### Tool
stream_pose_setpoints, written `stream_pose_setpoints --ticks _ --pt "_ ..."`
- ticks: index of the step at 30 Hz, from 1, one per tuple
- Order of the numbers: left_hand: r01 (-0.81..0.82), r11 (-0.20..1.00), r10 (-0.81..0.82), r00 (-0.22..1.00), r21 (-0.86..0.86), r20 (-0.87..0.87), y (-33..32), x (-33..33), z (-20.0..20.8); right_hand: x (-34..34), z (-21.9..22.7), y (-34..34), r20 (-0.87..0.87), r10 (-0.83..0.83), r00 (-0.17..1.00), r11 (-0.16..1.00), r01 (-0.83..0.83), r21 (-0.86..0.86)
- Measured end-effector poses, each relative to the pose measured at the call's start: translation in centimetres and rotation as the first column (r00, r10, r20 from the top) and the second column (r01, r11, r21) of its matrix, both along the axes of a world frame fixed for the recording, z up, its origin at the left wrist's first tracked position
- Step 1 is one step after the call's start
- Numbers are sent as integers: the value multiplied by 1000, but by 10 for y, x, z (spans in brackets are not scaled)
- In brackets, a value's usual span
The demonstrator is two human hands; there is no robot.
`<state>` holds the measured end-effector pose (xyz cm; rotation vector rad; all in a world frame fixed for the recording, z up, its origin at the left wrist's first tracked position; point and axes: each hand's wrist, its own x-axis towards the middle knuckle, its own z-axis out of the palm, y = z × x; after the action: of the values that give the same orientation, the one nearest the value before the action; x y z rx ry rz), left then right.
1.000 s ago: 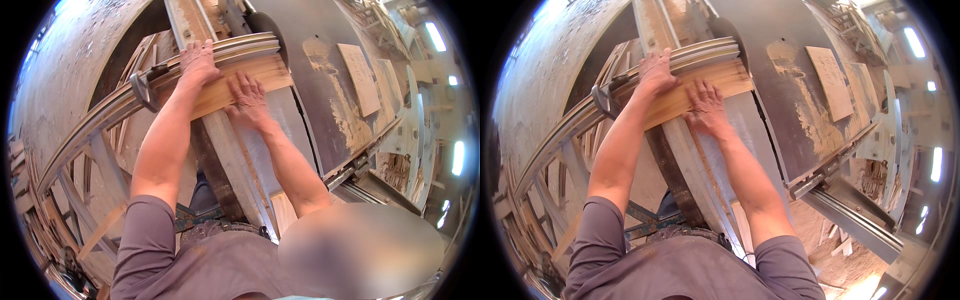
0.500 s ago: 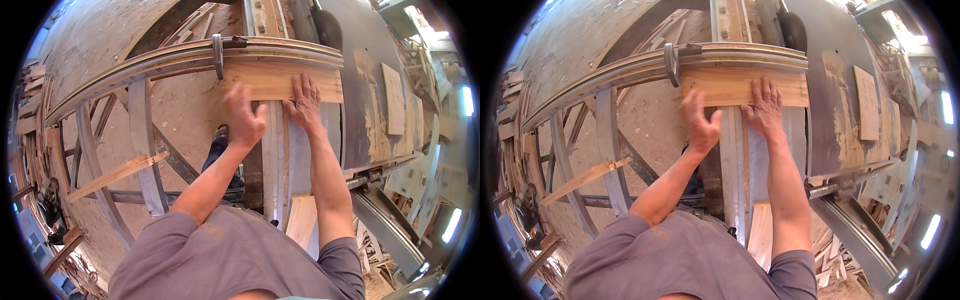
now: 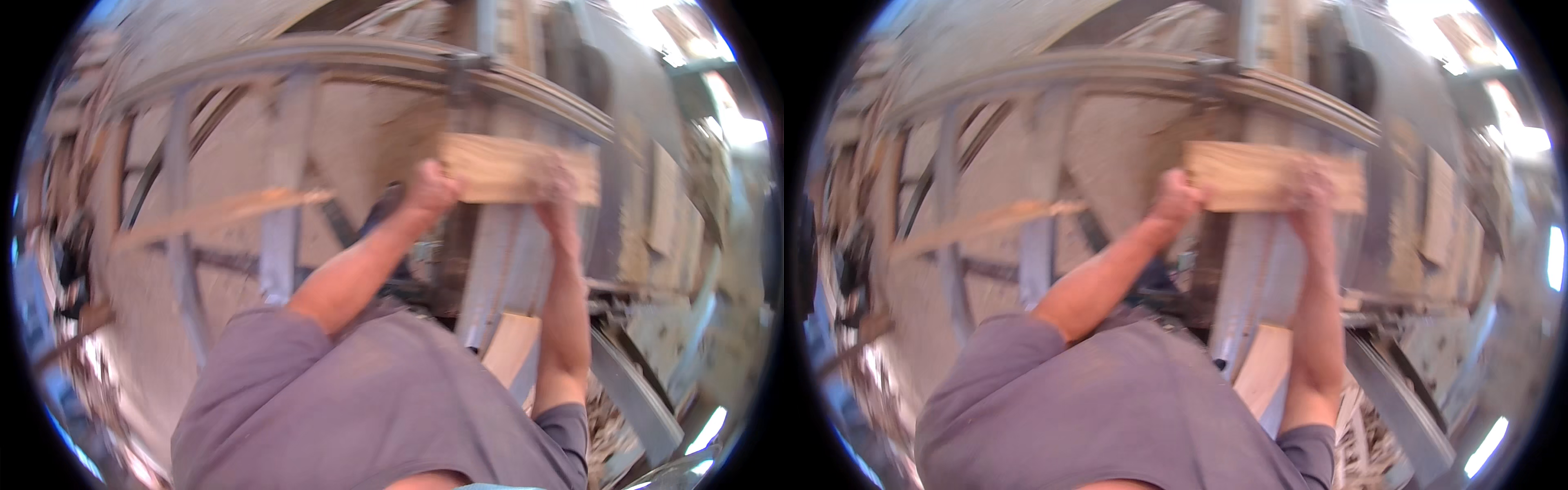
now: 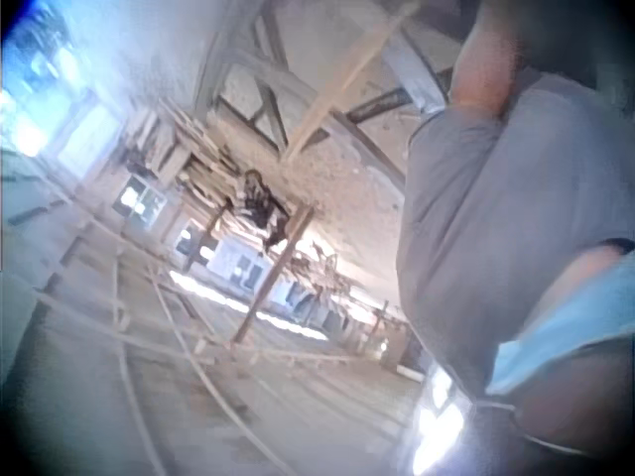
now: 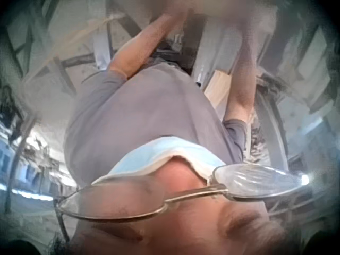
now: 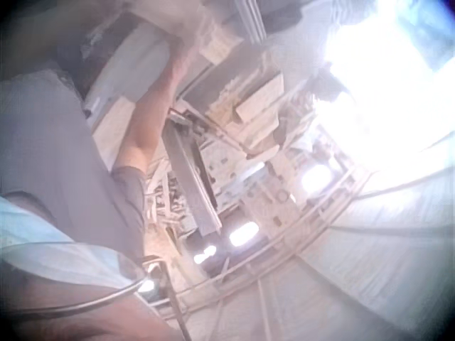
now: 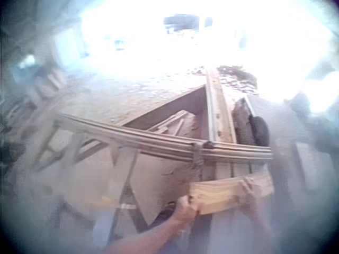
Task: The person feeds wooden planks through a planer to smooth the surfaces, then moves to a table saw to cut the planks to length. The person handles the wood by hand, stacks the processed pieces, and uses a pencil to mark measurements.
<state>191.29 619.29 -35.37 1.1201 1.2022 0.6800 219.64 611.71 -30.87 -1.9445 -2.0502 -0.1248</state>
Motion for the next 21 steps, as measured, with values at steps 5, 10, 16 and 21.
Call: stream_pose_setpoints --ticks 5,10,16,21 --pt "159 979 -185 957 130 222 -68 -24 63 -35 42 -41 -191 -88 978 982 53 -180" --pt "423 896 -440 884 134 156 -88 -38 99 -51 49 -107 -445 -276 852 950 171 -262" --pt "217 966 -248 931 141 268 -99 -92 109 -89 63 -222 -368 -672 643 741 585 -330" --pt "-525 841 487 840 129 240 -83 -213 90 -138 58 -343 -243 -868 433 496 780 -383"
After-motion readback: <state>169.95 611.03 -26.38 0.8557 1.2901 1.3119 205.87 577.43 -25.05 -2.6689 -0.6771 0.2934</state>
